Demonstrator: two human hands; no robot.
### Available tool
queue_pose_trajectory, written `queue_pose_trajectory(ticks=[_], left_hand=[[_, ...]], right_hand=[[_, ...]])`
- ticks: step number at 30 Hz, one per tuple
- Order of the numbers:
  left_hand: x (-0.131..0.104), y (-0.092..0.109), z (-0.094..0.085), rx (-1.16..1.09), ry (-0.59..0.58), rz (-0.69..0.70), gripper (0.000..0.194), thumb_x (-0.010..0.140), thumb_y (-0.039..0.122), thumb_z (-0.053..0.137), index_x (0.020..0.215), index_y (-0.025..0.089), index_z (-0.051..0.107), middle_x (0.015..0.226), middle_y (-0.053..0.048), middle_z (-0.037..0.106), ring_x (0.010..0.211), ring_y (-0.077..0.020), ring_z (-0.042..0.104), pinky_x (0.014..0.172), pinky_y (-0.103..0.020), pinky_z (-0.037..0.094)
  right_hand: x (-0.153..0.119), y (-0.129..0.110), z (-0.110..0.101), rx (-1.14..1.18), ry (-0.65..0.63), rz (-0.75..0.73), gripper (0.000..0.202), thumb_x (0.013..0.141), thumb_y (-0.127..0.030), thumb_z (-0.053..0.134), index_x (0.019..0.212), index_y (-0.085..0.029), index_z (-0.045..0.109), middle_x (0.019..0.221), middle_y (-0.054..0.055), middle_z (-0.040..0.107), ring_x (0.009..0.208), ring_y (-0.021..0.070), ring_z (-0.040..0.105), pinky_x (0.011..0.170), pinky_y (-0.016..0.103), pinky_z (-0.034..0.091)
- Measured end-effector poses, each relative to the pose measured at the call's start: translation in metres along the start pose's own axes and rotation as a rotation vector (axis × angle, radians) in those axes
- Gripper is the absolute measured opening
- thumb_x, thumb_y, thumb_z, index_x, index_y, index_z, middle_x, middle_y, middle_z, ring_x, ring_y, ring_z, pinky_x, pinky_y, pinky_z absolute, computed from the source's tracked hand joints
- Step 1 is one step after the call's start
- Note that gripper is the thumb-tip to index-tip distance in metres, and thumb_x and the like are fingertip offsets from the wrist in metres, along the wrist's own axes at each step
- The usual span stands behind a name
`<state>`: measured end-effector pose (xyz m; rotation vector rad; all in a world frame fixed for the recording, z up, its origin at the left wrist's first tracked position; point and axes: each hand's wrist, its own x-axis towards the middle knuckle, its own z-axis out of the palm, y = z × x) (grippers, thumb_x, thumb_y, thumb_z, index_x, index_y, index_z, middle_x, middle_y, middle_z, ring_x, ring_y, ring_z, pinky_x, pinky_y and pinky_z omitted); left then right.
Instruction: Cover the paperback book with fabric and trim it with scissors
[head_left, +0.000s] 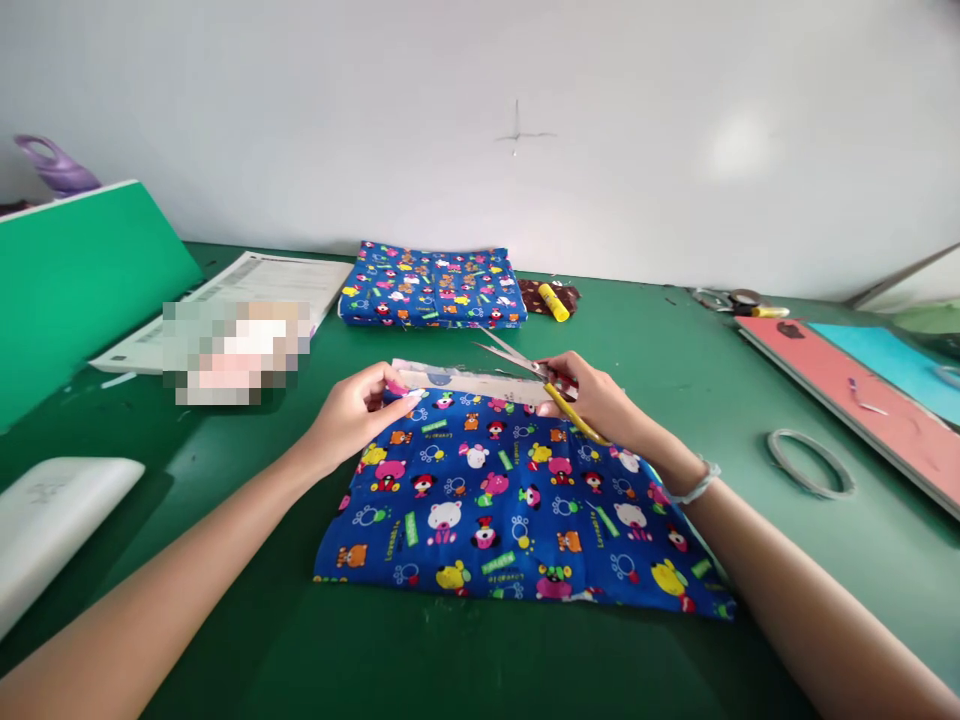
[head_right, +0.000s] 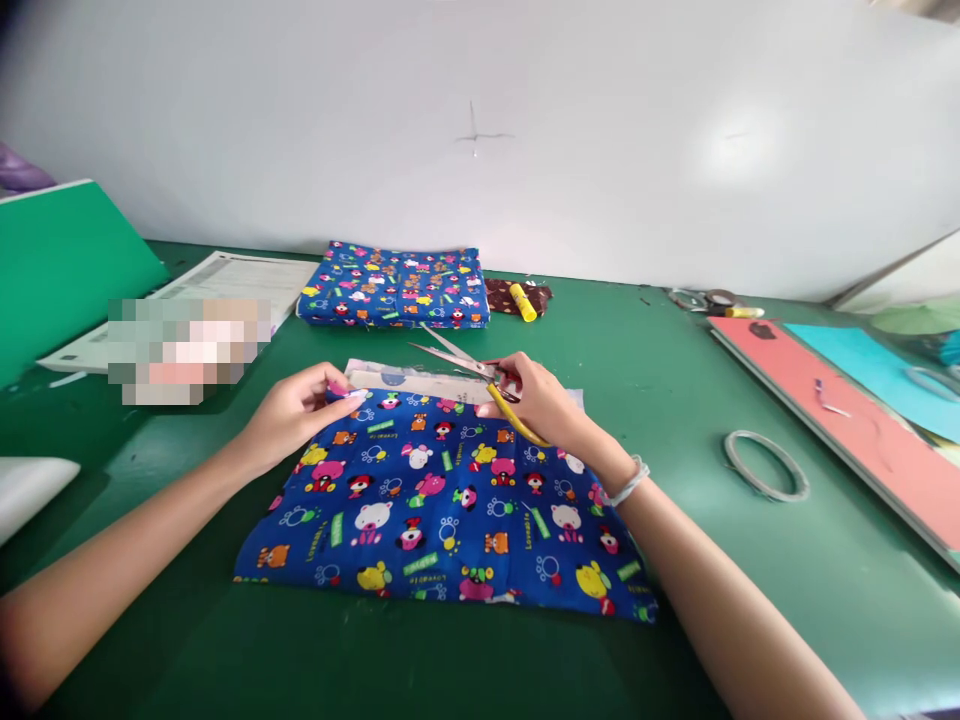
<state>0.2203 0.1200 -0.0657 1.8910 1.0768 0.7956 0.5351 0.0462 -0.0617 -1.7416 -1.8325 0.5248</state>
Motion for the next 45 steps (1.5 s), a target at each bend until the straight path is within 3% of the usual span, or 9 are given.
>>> queue_pose_trajectory(ticks=[3,11,16,19,24,31,45], left_hand=[[0.002,0.0,0.0,0.008,-0.033,-0.006,0.027,0.073,0.04,0.07,0.08,0.019,0.056,0.073,0.003,0.058,0.064,-0.0119,0.053,0.056,-0.021,0.041],[0.002,-0.005,-0.004,0.081,-0.062,-0.007,0.027,0.075,0.042,0.066,0.08,0.018,0.055,0.071,0.003,0.051,0.062,-0.0114,0.046,0.056,-0.023,0.035],[0.002,-0.001,-0.004,0.107,-0.083,-0.004,0.03,0.072,0.044,0.068,0.074,0.019,0.051,0.069,0.004,0.047,0.061,-0.011,0.043,0.057,-0.024,0.033],[0.003,0.001,-0.003,0.148,-0.066,0.022,0.029,0.073,0.042,0.067,0.07,0.019,0.049,0.067,0.005,0.044,0.061,-0.0106,0.041,0.058,-0.024,0.032],[0.004,0.0,-0.003,0.162,-0.076,0.056,0.022,0.075,0.039,0.065,0.076,0.02,0.056,0.073,0.004,0.053,0.066,-0.0122,0.047,0.062,-0.024,0.035],[0.003,0.0,-0.005,0.152,-0.088,0.079,0.019,0.075,0.037,0.063,0.074,0.019,0.056,0.077,0.003,0.058,0.072,-0.0137,0.053,0.069,-0.025,0.04],[0.005,-0.005,-0.007,0.099,-0.109,0.04,0.027,0.076,0.039,0.067,0.067,0.02,0.051,0.09,-0.002,0.07,0.085,-0.0204,0.063,0.076,-0.03,0.044]], right_hand=[[0.0,-0.006,-0.002,0.016,-0.033,0.035,0.066,0.069,-0.059,0.067,0.118,-0.017,0.053,0.097,0.009,0.066,0.079,0.0223,0.058,0.069,0.034,0.044],[0.011,-0.023,-0.007,-0.105,-0.085,-0.038,0.056,0.076,-0.057,0.062,0.113,-0.015,0.056,0.091,0.008,0.065,0.075,0.0198,0.057,0.063,0.03,0.041],[0.016,-0.03,0.008,-0.166,-0.049,-0.139,0.052,0.078,-0.053,0.062,0.113,-0.016,0.055,0.083,0.006,0.063,0.073,0.0196,0.057,0.063,0.031,0.043],[0.014,-0.026,0.022,-0.169,-0.013,-0.183,0.052,0.079,-0.053,0.063,0.114,-0.016,0.055,0.09,0.008,0.065,0.079,0.0217,0.059,0.069,0.033,0.046],[0.007,-0.022,0.032,-0.153,0.018,-0.281,0.054,0.074,-0.054,0.071,0.112,-0.018,0.058,0.108,0.011,0.064,0.094,0.0241,0.059,0.082,0.036,0.047],[0.002,-0.021,0.028,-0.153,-0.029,-0.254,0.052,0.073,-0.053,0.071,0.111,-0.019,0.06,0.103,0.008,0.067,0.088,0.0218,0.062,0.072,0.033,0.048],[-0.003,-0.026,0.025,-0.186,-0.051,-0.251,0.048,0.076,-0.054,0.068,0.111,-0.022,0.06,0.108,0.007,0.068,0.094,0.0229,0.064,0.074,0.033,0.049]])
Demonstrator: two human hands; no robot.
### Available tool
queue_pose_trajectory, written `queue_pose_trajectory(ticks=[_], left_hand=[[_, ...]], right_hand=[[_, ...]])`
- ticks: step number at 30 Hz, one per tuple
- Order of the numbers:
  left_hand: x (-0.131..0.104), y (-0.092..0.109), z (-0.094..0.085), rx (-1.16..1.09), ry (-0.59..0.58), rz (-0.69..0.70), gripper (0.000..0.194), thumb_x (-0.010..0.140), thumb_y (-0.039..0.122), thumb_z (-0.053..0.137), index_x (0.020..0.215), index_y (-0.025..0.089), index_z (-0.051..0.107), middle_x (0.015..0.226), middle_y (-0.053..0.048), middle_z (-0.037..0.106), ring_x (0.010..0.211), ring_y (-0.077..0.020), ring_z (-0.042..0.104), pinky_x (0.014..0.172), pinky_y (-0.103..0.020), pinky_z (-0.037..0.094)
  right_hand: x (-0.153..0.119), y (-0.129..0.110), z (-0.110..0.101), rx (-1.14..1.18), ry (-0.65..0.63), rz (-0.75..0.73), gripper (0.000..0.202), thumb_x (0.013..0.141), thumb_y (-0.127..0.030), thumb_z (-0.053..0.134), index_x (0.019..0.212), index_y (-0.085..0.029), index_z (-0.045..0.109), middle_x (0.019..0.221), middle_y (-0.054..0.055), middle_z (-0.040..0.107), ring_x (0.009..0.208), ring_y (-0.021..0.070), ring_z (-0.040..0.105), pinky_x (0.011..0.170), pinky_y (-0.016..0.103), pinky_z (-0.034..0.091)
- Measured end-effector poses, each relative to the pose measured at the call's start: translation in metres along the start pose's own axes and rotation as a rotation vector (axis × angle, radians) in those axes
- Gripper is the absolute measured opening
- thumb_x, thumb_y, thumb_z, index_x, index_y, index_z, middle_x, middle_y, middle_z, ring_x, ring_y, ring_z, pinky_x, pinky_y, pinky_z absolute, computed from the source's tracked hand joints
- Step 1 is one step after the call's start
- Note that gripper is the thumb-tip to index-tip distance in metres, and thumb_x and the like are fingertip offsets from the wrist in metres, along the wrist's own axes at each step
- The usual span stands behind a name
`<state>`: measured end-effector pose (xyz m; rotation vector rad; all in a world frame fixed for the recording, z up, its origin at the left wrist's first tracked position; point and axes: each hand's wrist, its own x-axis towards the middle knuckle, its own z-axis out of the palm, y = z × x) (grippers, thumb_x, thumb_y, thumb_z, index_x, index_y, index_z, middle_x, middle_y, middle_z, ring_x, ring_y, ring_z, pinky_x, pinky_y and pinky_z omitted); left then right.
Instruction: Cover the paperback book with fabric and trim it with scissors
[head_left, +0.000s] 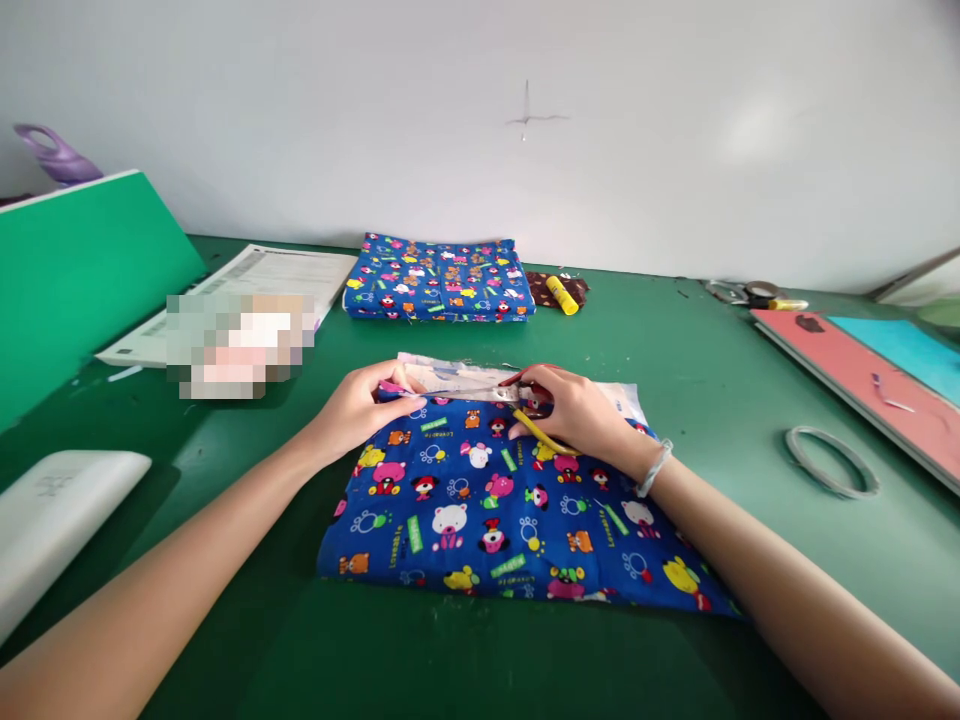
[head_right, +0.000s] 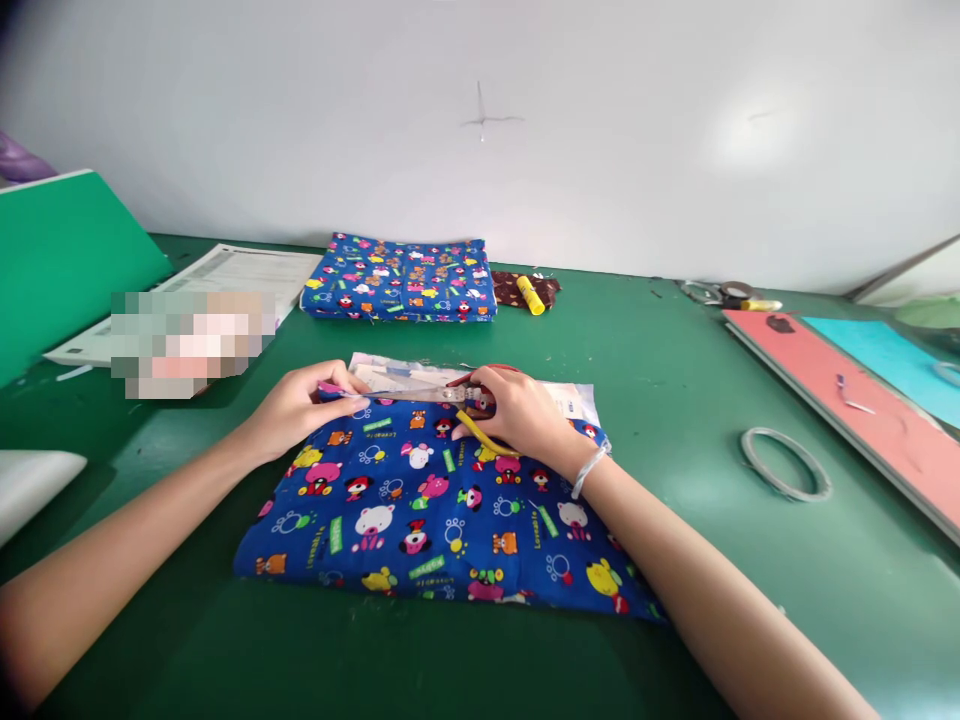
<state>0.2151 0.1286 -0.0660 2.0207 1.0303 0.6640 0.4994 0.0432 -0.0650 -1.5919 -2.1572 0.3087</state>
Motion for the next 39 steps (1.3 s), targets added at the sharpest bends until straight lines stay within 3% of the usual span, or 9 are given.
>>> queue_pose_trajectory(ticks=[22,39], left_hand=[[-0.0002,-0.0016,-0.0005,-0.03,-0.007,-0.015,0.031,0.076,0.043,0.066,0.068,0.019,0.048,0.087,-0.001,0.065,0.079,-0.0182,0.058,0.071,-0.029,0.042],[0.0002,-0.0023,-0.0004,-0.041,-0.006,-0.029,0.031,0.076,0.04,0.067,0.068,0.019,0.046,0.089,-0.001,0.065,0.082,-0.018,0.058,0.074,-0.029,0.041]], right_hand=[[-0.0003,-0.0029,-0.0018,-0.022,-0.009,-0.036,0.044,0.079,-0.049,0.067,0.114,-0.023,0.061,0.109,0.007,0.069,0.101,0.0243,0.064,0.081,0.037,0.051],[-0.0016,-0.0033,-0.0009,-0.06,-0.013,0.006,0.048,0.078,-0.054,0.067,0.112,-0.022,0.061,0.107,0.007,0.069,0.094,0.0237,0.066,0.076,0.034,0.05]])
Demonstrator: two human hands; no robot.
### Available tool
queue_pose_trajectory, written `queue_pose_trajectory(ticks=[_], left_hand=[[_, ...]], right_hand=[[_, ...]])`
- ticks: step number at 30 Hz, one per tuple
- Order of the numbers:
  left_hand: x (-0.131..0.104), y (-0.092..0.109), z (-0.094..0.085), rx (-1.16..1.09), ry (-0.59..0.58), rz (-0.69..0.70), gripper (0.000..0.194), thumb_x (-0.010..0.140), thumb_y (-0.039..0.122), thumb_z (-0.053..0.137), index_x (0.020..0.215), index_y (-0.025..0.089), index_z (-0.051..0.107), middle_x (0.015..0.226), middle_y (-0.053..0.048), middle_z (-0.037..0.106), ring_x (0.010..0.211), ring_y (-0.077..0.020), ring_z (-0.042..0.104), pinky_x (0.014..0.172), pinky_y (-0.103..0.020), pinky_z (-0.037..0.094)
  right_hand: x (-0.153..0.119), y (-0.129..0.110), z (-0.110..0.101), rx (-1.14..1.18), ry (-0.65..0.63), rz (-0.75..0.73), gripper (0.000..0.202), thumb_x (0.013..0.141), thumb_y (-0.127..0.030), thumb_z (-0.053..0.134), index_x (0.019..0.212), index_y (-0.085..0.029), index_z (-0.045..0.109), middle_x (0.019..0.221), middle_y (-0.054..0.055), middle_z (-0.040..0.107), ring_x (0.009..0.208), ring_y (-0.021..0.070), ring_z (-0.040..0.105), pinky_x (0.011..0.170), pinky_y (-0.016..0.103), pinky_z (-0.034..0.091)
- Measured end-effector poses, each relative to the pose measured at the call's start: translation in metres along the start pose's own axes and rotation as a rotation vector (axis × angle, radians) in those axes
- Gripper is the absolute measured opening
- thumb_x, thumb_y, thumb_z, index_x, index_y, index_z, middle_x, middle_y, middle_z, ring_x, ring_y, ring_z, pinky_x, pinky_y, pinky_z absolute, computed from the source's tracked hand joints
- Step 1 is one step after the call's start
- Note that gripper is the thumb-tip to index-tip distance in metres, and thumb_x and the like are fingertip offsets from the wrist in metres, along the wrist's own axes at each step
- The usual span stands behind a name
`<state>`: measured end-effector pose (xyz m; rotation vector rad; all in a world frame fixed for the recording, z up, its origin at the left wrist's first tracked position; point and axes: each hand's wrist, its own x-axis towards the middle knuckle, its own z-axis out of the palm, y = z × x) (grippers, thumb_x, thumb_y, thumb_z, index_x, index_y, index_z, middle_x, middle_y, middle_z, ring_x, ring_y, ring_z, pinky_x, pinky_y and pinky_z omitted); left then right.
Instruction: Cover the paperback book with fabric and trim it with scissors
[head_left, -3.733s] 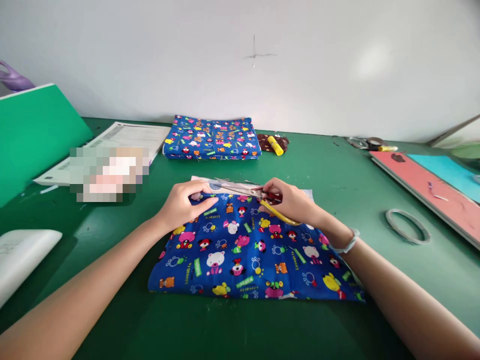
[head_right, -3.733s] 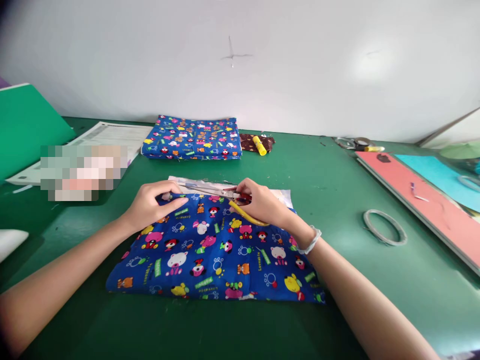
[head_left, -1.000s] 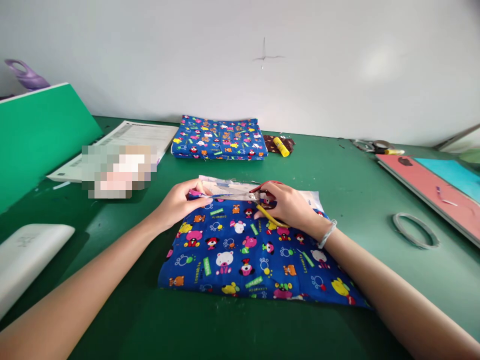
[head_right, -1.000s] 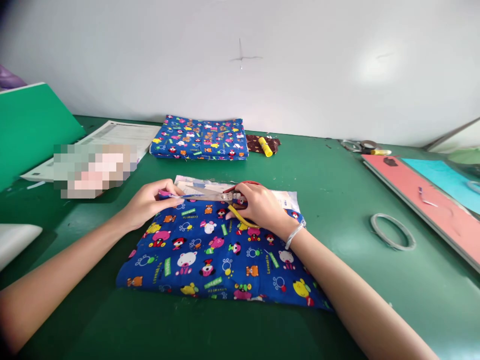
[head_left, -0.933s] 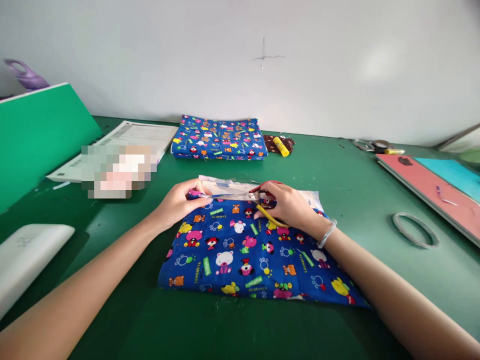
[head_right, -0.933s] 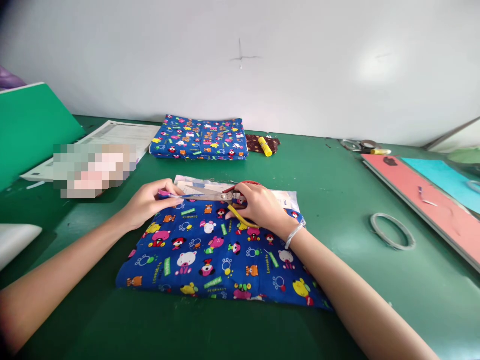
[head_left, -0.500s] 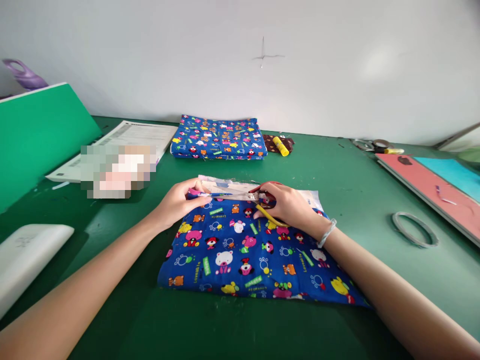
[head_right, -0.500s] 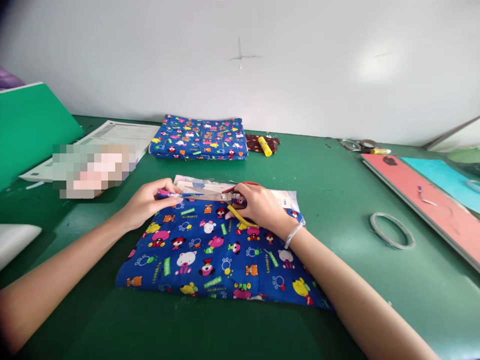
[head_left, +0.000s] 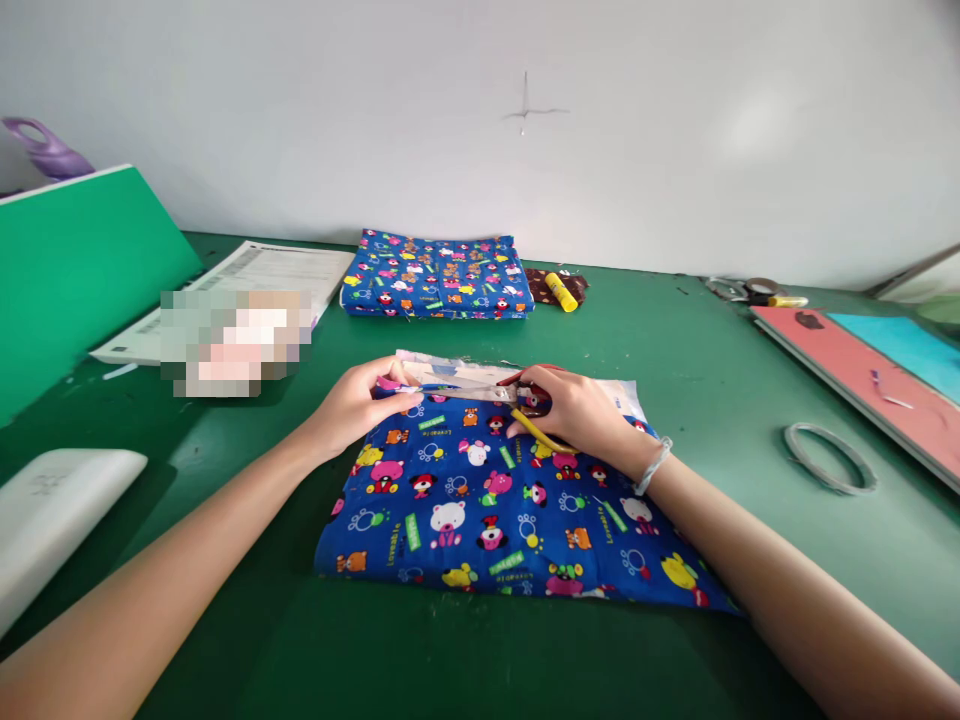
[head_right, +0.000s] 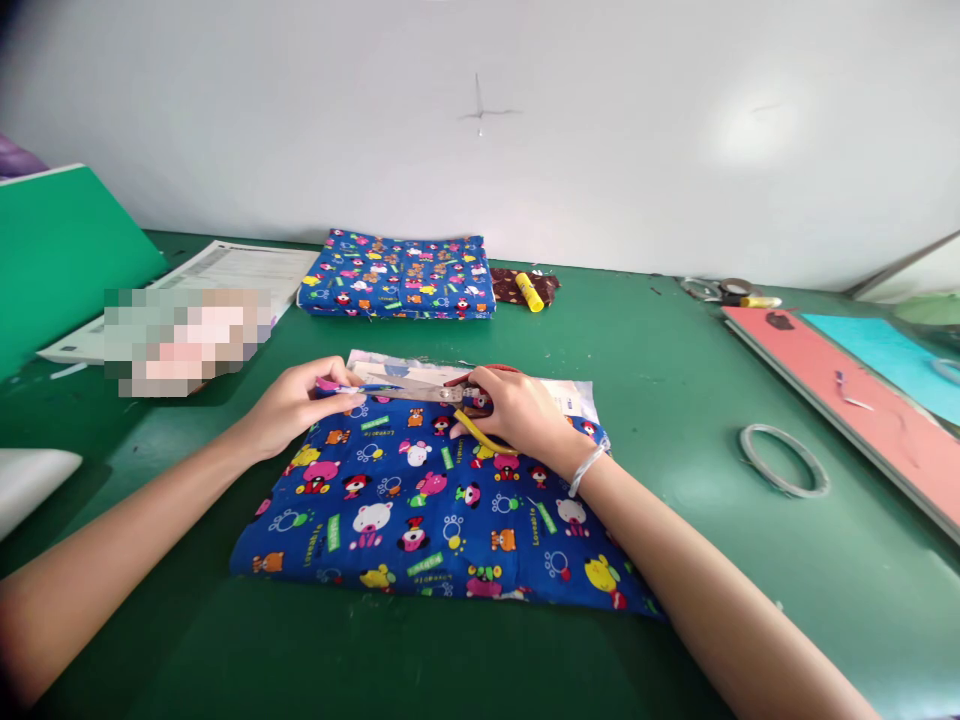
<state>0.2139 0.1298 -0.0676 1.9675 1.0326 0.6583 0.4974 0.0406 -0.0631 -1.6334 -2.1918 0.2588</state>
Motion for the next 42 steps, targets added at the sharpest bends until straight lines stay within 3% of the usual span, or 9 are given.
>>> queue_pose_trajectory(ticks=[14,20,27,32,42], left_hand=[[0.0009,-0.001,0.0008,0.013,0.002,0.003,0.031,0.076,0.041,0.066,0.068,0.019,0.046,0.087,0.0,0.064,0.078,-0.0173,0.056,0.071,-0.028,0.04],[-0.0002,0.0007,0.0002,-0.024,-0.001,-0.006,0.032,0.076,0.039,0.067,0.066,0.019,0.044,0.086,0.001,0.064,0.08,-0.0166,0.056,0.071,-0.027,0.039],[-0.0012,0.0026,-0.0019,-0.011,-0.016,0.007,0.028,0.074,0.041,0.067,0.069,0.019,0.051,0.088,-0.001,0.065,0.077,-0.0165,0.057,0.069,-0.027,0.041],[-0.0021,0.0034,-0.0031,-0.01,-0.044,-0.02,0.027,0.076,0.044,0.065,0.084,0.019,0.059,0.08,0.001,0.06,0.067,-0.0134,0.052,0.059,-0.024,0.039],[-0.0031,0.0032,-0.0038,-0.064,-0.005,0.08,0.016,0.085,0.033,0.063,0.082,0.017,0.06,0.092,0.0,0.063,0.086,-0.0143,0.055,0.075,-0.024,0.041]], right_hand=[[-0.001,0.0,0.002,-0.063,0.009,0.054,0.052,0.073,-0.062,0.067,0.107,-0.023,0.063,0.097,0.006,0.071,0.083,0.0242,0.067,0.063,0.032,0.047],[0.0022,0.0043,0.0044,0.061,0.14,0.016,0.052,0.078,-0.058,0.064,0.111,-0.02,0.056,0.105,0.01,0.066,0.093,0.0242,0.064,0.076,0.034,0.049],[0.0033,0.0047,0.0088,-0.005,0.03,-0.049,0.061,0.073,-0.064,0.066,0.111,-0.018,0.055,0.105,0.012,0.063,0.095,0.0274,0.061,0.081,0.038,0.048],[0.0028,0.0016,0.0067,-0.013,0.01,-0.039,0.062,0.073,-0.065,0.066,0.111,-0.017,0.056,0.104,0.011,0.064,0.094,0.0264,0.062,0.079,0.036,0.048],[0.0029,0.0004,0.0062,0.0,0.004,0.002,0.06,0.073,-0.064,0.066,0.11,-0.018,0.056,0.106,0.011,0.064,0.097,0.0277,0.061,0.08,0.037,0.047]])
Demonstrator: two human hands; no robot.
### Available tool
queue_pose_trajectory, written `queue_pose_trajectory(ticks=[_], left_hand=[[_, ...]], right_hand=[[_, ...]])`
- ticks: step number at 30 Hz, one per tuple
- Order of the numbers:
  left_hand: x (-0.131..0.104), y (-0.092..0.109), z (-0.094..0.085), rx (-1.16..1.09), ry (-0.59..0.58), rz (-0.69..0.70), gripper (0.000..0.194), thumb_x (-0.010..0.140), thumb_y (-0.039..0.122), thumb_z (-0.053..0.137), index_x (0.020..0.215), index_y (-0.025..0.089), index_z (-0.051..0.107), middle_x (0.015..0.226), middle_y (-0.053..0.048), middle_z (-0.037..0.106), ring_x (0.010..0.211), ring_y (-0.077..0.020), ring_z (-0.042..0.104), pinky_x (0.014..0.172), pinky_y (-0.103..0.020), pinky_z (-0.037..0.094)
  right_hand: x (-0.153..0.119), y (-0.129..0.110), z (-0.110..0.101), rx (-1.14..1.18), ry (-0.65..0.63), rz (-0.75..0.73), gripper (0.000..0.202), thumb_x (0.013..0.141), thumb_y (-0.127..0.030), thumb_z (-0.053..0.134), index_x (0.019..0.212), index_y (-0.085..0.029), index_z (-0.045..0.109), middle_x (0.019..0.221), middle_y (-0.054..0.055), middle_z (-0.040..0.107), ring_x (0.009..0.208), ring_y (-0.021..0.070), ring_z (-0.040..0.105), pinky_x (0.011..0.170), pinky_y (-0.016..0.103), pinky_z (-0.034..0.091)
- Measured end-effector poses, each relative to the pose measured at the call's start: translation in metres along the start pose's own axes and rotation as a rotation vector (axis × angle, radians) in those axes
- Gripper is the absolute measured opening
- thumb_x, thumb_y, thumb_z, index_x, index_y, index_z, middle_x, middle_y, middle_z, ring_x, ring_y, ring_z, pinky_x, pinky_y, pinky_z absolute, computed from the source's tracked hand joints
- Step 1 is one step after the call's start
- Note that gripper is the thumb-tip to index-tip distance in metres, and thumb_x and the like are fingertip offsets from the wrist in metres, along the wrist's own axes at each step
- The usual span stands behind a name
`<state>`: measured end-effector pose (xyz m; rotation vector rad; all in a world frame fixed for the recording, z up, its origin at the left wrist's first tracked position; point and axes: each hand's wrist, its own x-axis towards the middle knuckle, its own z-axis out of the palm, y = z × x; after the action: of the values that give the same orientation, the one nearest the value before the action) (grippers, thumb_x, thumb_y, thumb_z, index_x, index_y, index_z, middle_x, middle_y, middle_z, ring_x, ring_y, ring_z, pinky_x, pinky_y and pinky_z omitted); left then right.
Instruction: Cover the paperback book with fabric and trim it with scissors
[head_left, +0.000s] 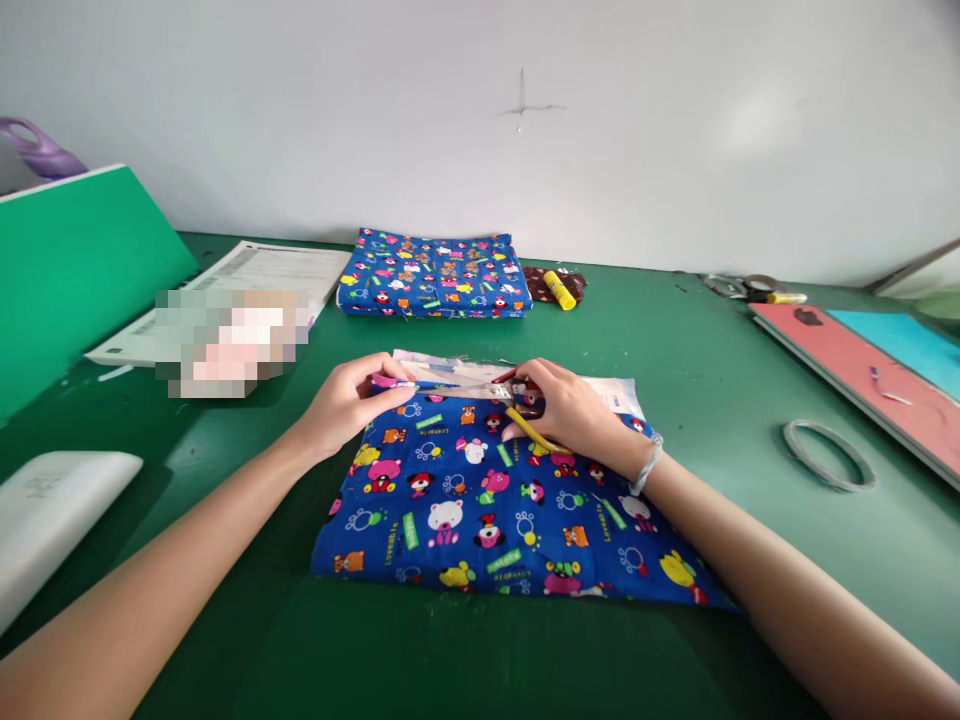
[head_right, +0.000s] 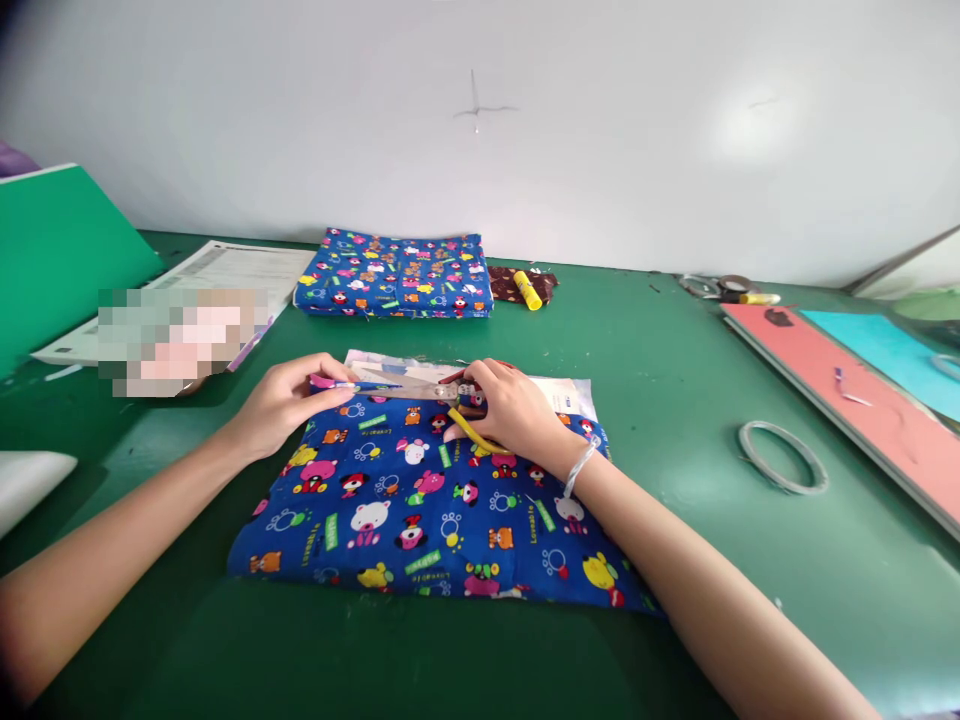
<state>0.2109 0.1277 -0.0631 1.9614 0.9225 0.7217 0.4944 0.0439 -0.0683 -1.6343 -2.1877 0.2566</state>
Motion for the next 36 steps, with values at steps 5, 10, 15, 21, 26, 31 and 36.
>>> queue_pose_trajectory(ticks=[5,10,15,21,26,31,36], left_hand=[[-0.0004,-0.0007,-0.0007,-0.025,-0.006,0.017,0.016,0.085,0.03,0.064,0.079,0.016,0.06,0.093,-0.001,0.064,0.087,-0.0142,0.057,0.075,-0.024,0.041],[-0.0006,-0.003,-0.0012,-0.056,-0.021,0.024,0.017,0.084,0.028,0.065,0.075,0.016,0.058,0.094,-0.002,0.065,0.09,-0.015,0.058,0.076,-0.025,0.042],[-0.0005,-0.0037,-0.0009,-0.044,-0.006,0.034,0.018,0.082,0.029,0.065,0.072,0.016,0.056,0.093,-0.003,0.066,0.089,-0.0162,0.059,0.075,-0.026,0.043],[-0.0002,-0.0033,-0.0001,-0.035,0.026,0.048,0.018,0.082,0.029,0.066,0.072,0.016,0.057,0.093,-0.003,0.067,0.086,-0.0155,0.06,0.071,-0.025,0.043],[0.0,-0.0047,0.0002,-0.049,0.039,0.052,0.019,0.081,0.029,0.067,0.071,0.017,0.057,0.092,-0.002,0.067,0.086,-0.0158,0.061,0.071,-0.026,0.043],[0.0002,-0.0064,0.0007,-0.06,0.047,0.064,0.02,0.08,0.029,0.068,0.069,0.017,0.056,0.091,-0.002,0.067,0.085,-0.0164,0.061,0.07,-0.026,0.044],[-0.0006,-0.0031,0.0006,-0.065,0.056,0.059,0.019,0.081,0.028,0.068,0.07,0.017,0.056,0.092,-0.002,0.068,0.086,-0.0161,0.061,0.072,-0.026,0.044]], right_hand=[[-0.0005,0.0002,0.0002,-0.003,0.003,0.01,0.06,0.073,-0.063,0.066,0.111,-0.018,0.056,0.106,0.011,0.064,0.097,0.0271,0.061,0.079,0.036,0.047],[0.0008,0.0002,0.0,-0.003,0.002,0.021,0.059,0.073,-0.063,0.066,0.11,-0.018,0.056,0.107,0.011,0.064,0.097,0.0266,0.061,0.079,0.035,0.048],[0.0016,0.0005,0.0,-0.001,-0.01,0.011,0.062,0.071,-0.064,0.067,0.11,-0.017,0.056,0.106,0.011,0.064,0.097,0.0267,0.061,0.08,0.036,0.048],[0.0004,0.0033,0.0021,-0.022,-0.001,-0.028,0.063,0.071,-0.065,0.067,0.111,-0.018,0.055,0.107,0.011,0.063,0.096,0.027,0.061,0.081,0.038,0.048],[0.001,0.0035,0.002,-0.013,-0.002,-0.024,0.062,0.07,-0.064,0.068,0.11,-0.017,0.055,0.106,0.011,0.063,0.096,0.0265,0.061,0.079,0.038,0.049],[0.0011,0.0025,0.0001,-0.002,-0.005,-0.017,0.059,0.072,-0.061,0.068,0.111,-0.018,0.055,0.107,0.011,0.065,0.097,0.0263,0.062,0.08,0.038,0.049],[0.0001,0.0012,-0.0024,-0.004,-0.011,-0.016,0.055,0.074,-0.059,0.066,0.112,-0.02,0.056,0.109,0.01,0.067,0.098,0.026,0.063,0.08,0.038,0.049]])
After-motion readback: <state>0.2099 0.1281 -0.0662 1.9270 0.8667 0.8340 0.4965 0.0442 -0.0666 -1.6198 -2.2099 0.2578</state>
